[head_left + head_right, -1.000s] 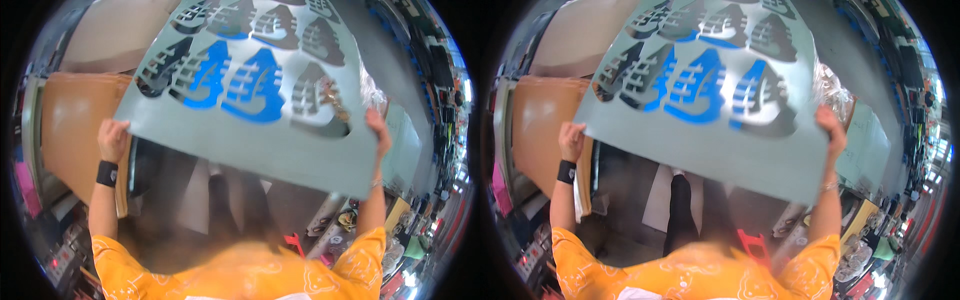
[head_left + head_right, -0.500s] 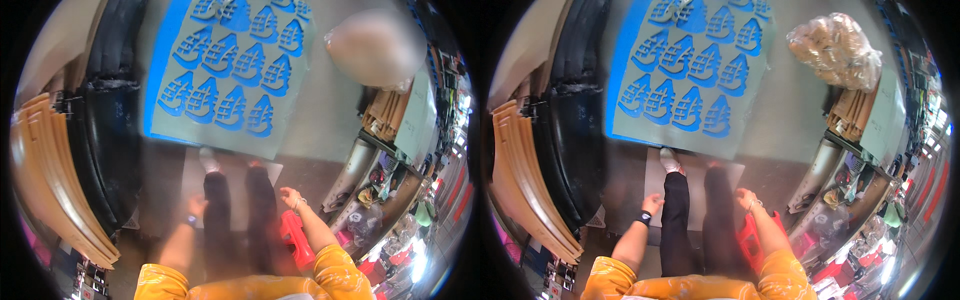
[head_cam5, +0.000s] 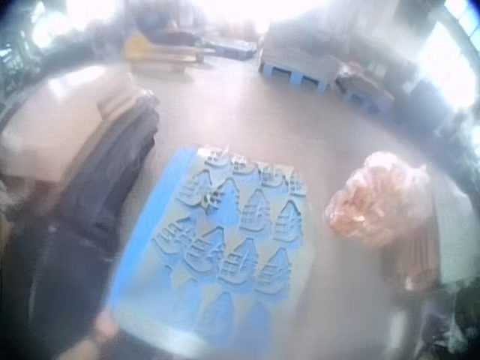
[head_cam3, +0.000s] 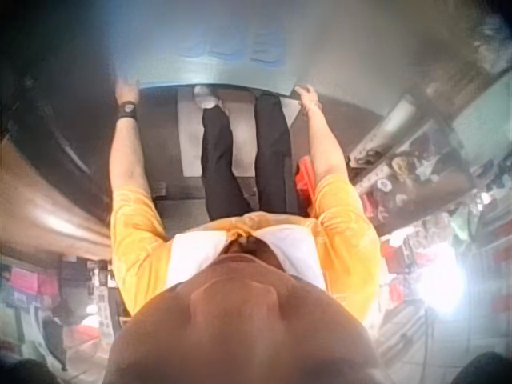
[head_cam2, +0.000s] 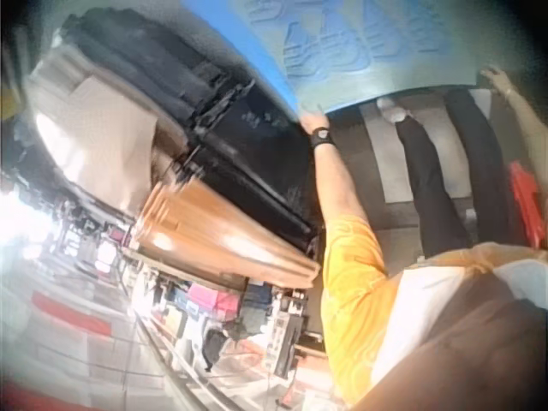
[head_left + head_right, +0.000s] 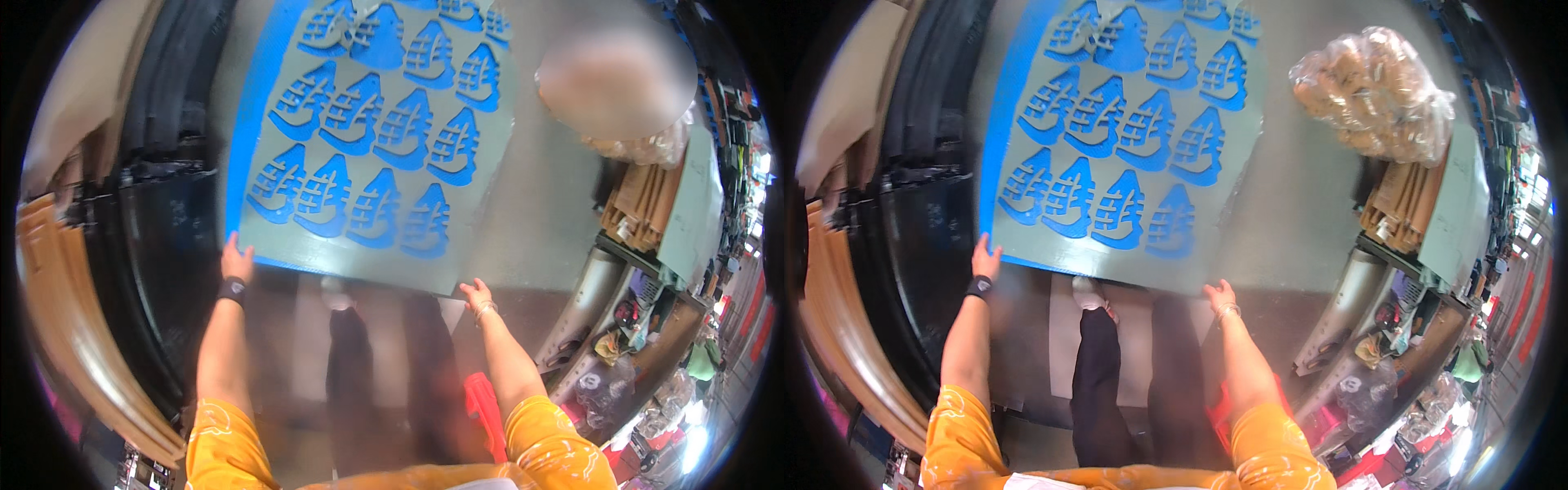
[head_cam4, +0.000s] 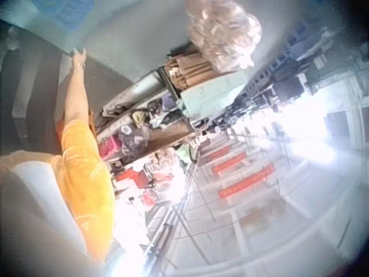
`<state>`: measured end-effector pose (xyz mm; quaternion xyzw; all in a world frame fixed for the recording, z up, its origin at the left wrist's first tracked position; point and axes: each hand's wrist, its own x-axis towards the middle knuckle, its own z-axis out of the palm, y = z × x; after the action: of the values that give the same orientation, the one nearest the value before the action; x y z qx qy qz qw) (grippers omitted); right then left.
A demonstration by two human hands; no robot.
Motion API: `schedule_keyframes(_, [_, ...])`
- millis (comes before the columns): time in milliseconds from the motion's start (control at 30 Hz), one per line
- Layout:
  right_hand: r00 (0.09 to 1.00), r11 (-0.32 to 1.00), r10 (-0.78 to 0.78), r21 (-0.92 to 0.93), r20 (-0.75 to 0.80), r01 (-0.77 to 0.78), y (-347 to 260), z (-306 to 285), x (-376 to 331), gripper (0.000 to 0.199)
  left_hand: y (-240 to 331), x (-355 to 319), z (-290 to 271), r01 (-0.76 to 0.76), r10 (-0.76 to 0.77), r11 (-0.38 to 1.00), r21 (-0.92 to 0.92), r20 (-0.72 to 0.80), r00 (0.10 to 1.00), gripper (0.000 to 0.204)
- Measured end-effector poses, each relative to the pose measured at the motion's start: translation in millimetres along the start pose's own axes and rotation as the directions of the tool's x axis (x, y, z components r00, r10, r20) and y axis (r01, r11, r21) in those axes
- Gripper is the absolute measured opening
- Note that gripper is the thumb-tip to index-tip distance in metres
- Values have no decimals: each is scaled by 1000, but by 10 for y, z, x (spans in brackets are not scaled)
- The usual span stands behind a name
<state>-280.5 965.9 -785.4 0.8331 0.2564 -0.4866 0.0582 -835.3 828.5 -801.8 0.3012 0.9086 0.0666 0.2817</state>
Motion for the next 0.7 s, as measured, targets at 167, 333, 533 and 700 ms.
schedule_keyframes(167, [998,982,-37,-185,-56,26,333,547,629,90,-100,447,611,80,-73,960,267,-37,997,79])
schedule_keyframes(333, [979,973,-202,-113,-3,200,-220,118,-12,56,344,353,116,212,-249,945,251,126,960,60])
schedule_keyframes(533, [510,526,-850,-165,-133,834,-2807,-1285,-966,39,2199,1093,-1986,-570,593,704,-424,-90,800,33])
schedule_keyframes(700, [552,391,-783,464,-285,795,-3926,-2289,-2361,46,2826,1174,-4015,-336,353,637,-693,-124,927,39])
